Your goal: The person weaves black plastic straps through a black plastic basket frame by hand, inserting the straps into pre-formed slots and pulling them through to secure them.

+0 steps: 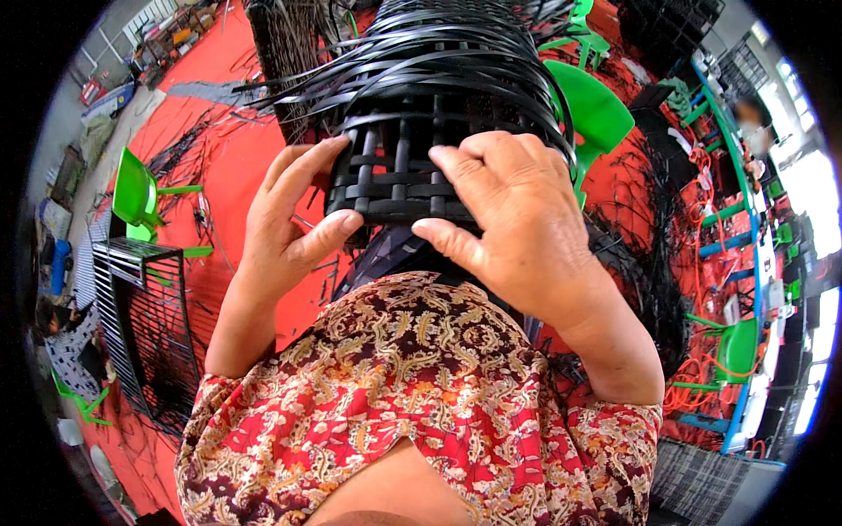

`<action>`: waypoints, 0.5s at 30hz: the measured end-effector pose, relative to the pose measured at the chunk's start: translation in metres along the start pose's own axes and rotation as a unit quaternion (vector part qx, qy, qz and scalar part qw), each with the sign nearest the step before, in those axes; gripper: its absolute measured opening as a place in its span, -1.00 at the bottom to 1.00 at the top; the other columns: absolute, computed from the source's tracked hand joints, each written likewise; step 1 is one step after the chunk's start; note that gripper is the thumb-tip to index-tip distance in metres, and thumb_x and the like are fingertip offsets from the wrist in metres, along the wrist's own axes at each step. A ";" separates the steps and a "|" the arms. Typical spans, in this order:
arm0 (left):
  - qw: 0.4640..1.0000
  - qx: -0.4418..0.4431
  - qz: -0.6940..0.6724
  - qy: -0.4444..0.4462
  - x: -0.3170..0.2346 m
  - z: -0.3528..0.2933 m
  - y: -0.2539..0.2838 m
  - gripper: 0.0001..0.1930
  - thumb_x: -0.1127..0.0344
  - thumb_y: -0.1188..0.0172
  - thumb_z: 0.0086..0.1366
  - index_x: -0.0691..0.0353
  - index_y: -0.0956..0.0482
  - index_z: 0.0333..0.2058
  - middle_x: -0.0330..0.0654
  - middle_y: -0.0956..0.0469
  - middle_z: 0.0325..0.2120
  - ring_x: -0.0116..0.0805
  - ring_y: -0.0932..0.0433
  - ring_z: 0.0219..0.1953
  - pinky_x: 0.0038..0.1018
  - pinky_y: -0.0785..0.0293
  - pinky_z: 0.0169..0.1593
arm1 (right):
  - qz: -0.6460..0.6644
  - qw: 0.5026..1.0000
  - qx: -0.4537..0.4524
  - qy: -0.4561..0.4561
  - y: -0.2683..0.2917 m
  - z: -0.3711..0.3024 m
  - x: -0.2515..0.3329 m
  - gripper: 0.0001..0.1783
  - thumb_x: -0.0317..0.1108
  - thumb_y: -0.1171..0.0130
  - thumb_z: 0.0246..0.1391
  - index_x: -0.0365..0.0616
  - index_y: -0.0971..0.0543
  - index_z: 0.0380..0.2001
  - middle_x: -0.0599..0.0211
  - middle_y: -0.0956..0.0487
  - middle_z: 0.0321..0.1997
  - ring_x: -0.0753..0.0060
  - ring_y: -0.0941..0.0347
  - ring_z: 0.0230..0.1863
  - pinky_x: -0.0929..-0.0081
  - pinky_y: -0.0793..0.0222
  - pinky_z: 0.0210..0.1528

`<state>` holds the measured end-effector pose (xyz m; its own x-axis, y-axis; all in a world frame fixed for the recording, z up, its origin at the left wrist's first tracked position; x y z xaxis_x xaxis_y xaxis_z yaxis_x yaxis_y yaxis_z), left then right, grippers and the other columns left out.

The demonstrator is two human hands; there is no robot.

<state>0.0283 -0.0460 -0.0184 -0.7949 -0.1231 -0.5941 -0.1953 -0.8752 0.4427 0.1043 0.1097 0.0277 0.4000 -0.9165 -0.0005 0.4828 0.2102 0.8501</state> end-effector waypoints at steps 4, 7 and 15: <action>0.998 -0.011 0.055 -0.008 -0.014 -0.011 0.007 -0.48 0.26 -0.39 0.05 0.34 -0.50 -0.01 -0.05 -0.48 -0.25 -0.25 -0.50 -0.23 -0.45 -0.44 -0.16 | 0.005 0.999 -0.041 0.015 0.002 -0.008 0.009 -0.49 -0.14 -0.34 -0.20 -0.21 -0.58 -0.16 0.28 -0.45 -0.18 0.18 -0.36 -0.12 0.26 -0.25 -0.07; 0.997 0.008 0.068 0.021 -0.016 -0.013 0.005 -0.49 0.23 -0.32 0.11 0.39 -0.49 0.01 -0.06 -0.47 -0.22 -0.29 -0.46 -0.21 -0.47 -0.38 -0.08 | 0.027 0.997 -0.068 0.023 0.005 -0.014 0.008 -0.53 -0.18 -0.34 -0.19 -0.22 -0.58 -0.20 0.26 -0.45 -0.12 0.16 -0.37 -0.12 0.24 -0.28 -0.06; 0.991 -0.011 0.099 -0.085 -0.032 0.017 0.022 -0.72 0.39 -0.24 0.16 0.37 -0.59 -0.15 -0.04 -0.52 -0.21 -0.26 -0.50 -0.15 -0.45 -0.42 -0.08 | 0.026 0.995 -0.097 0.016 0.020 0.007 -0.029 -0.84 -0.35 -0.20 -0.09 -0.17 -0.55 -0.39 0.15 -0.54 -0.36 0.09 -0.49 -0.30 0.19 -0.40 -0.24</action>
<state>0.0395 -0.0538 0.0218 -0.9017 -0.2150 -0.3750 -0.0145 -0.8520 0.5234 0.0971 0.1376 0.0490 0.4520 -0.8917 0.0221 0.6000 0.3223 0.7322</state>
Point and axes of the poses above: each hand's wrist, its own z-axis towards the middle knuckle, its own y-axis out of the back of the hand, x = y × z, the point moved 8 cm from there along z, towards the middle knuckle
